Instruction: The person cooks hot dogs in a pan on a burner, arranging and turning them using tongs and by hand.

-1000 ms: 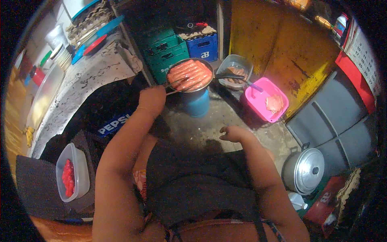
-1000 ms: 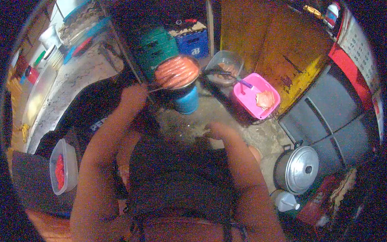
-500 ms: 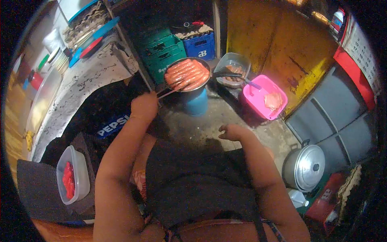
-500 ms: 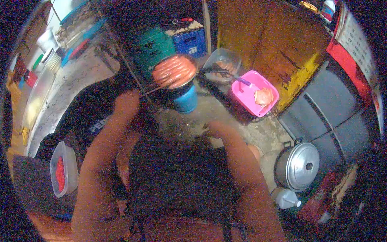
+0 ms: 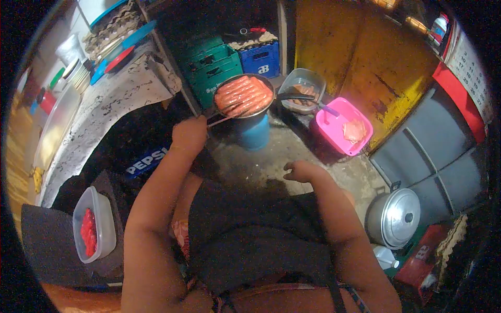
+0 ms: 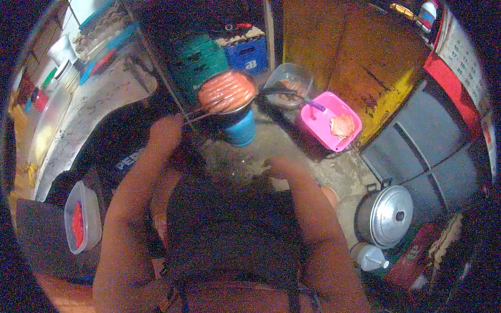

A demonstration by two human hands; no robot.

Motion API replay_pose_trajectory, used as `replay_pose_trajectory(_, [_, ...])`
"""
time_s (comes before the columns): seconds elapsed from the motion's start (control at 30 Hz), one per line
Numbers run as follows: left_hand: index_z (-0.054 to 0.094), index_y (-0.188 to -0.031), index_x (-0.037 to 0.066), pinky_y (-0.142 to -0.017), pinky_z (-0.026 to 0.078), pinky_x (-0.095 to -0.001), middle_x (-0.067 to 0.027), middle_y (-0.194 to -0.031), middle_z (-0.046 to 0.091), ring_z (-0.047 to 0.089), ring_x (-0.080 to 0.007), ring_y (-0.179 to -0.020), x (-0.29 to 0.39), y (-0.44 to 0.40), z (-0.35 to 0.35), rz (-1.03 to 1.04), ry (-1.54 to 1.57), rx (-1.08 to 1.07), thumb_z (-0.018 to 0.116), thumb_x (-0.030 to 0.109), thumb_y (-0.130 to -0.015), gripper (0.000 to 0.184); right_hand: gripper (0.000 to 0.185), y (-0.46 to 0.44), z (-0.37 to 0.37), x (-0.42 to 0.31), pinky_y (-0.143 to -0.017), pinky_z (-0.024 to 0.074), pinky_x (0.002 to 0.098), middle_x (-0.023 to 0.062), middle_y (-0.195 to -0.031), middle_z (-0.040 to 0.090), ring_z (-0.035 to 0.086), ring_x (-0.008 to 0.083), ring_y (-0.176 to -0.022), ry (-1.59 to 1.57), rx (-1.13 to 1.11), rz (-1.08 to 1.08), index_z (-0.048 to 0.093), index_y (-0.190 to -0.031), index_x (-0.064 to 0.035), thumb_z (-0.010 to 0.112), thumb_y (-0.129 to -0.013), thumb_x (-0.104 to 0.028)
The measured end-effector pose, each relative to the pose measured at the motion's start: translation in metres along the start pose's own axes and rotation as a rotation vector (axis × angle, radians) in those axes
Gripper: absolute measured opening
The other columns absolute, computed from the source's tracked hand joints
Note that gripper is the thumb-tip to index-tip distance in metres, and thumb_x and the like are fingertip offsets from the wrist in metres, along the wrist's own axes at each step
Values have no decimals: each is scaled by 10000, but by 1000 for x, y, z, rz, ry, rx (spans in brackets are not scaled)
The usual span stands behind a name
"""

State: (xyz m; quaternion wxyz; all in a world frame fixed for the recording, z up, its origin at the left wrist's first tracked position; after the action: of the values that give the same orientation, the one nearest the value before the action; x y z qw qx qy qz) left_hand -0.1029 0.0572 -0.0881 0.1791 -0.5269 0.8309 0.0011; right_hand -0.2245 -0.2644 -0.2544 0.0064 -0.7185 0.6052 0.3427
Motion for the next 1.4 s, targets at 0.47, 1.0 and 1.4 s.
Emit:
replay_pose_trajectory(0.47, [613, -983, 36, -704, 559, -464, -173, -893, 678, 686, -352, -831, -15, 14, -11, -144, 68, -1, 534, 119, -859, 169, 526, -1, -2, 0, -981, 436, 426, 173, -1252, 609, 564, 357, -1160, -72, -53, 93, 574, -1291, -108, 633, -865, -411])
replay_pose_trajectory(1.0, [632, -1057, -34, -596, 540, -443, -191, -832, 681, 694, -331, -726, -36, -15, 18, -358, 650, -535, 616, 317, -913, 380, 538, 2, -6, -5, -973, 449, 421, 174, -1259, 604, 571, 353, -1152, 60, 1, 17, 584, -1280, -87, 650, -852, -405])
replay_pose_trajectory(1.4, [644, -1033, -30, -803, 518, -474, -255, -958, 674, 656, -411, -931, -3, -25, 44, -339, 662, -362, 647, 308, -878, 371, 538, 7, -7, -3, -964, 453, 430, 176, -1242, 613, 580, 358, -1133, -117, -17, 110, 587, -1280, -106, 656, -844, -413])
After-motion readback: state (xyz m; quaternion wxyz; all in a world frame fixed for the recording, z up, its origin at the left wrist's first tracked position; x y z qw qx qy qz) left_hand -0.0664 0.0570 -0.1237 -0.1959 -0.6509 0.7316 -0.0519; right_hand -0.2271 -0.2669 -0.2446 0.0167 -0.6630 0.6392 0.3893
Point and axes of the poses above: each hand's wrist, its own y-axis away from the middle knuckle, its own z-axis out of the palm, x = y × z, the point moved 1 cm from there along -y, towards the middle knuckle
